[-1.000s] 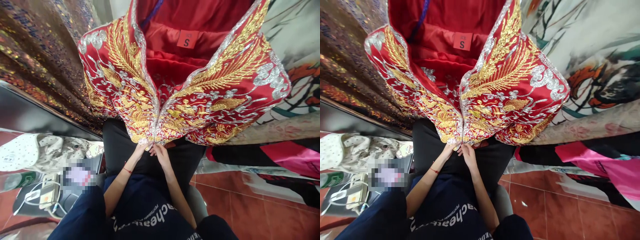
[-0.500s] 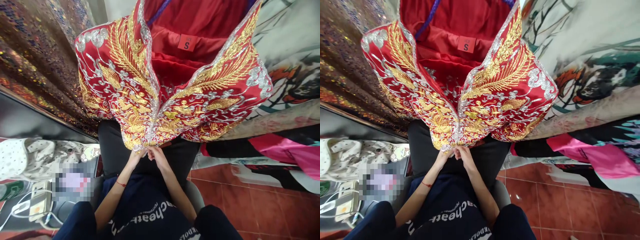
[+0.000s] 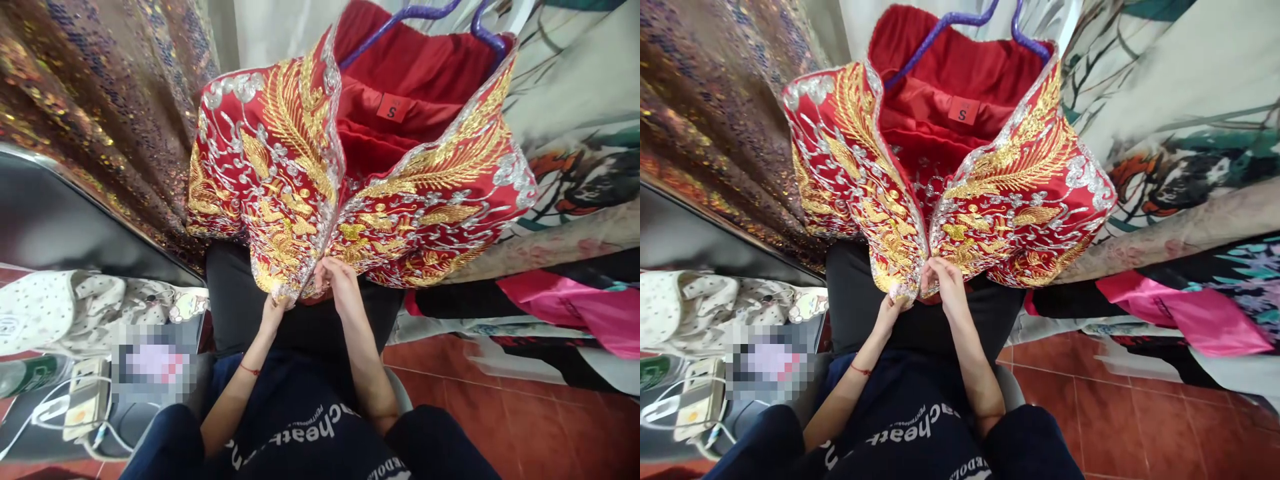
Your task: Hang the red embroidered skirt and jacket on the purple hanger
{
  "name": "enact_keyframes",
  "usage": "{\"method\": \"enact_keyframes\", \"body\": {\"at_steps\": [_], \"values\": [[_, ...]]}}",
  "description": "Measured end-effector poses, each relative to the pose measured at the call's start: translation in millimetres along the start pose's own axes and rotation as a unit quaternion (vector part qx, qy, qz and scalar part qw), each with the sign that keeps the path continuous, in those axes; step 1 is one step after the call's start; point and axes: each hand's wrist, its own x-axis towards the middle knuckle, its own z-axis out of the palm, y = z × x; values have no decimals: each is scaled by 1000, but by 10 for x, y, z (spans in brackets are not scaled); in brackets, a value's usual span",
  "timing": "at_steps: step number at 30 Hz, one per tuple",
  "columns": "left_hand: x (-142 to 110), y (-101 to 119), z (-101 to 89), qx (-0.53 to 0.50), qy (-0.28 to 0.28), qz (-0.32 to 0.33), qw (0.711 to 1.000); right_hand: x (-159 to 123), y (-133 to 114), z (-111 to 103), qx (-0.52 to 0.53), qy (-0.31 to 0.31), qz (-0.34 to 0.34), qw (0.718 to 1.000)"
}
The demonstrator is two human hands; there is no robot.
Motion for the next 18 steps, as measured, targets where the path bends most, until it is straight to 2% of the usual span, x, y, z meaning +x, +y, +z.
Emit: {"method": "enact_keyframes", "body": {"at_steps": [2, 4, 6, 7, 9, 12, 15, 18], "values": [[11, 21, -22, 10, 47, 14, 999, -13, 43, 0, -2, -15, 5, 1000], [-27, 82, -8, 48, 92, 59, 993, -33, 105, 12, 0, -21, 6, 1000], [-105, 201, 50, 143, 125, 158, 969, -51, 153, 35, 4, -24, 5, 1000], [-145, 284, 91, 202, 128, 220, 946, -57, 167, 49, 9, -24, 7, 1000], [-192, 490, 182, 299, 98, 336, 888, -63, 177, 75, 21, -24, 15, 999], [-132, 835, 302, 350, 0, 420, 837, -56, 171, 106, 31, -22, 14, 999], [17, 1084, 373, 376, -64, 415, 826, -30, 165, 129, 34, -23, 6, 999], [127, 1149, 415, 380, -86, 387, 836, 14, 131, 170, 37, -12, -1, 999]]}}
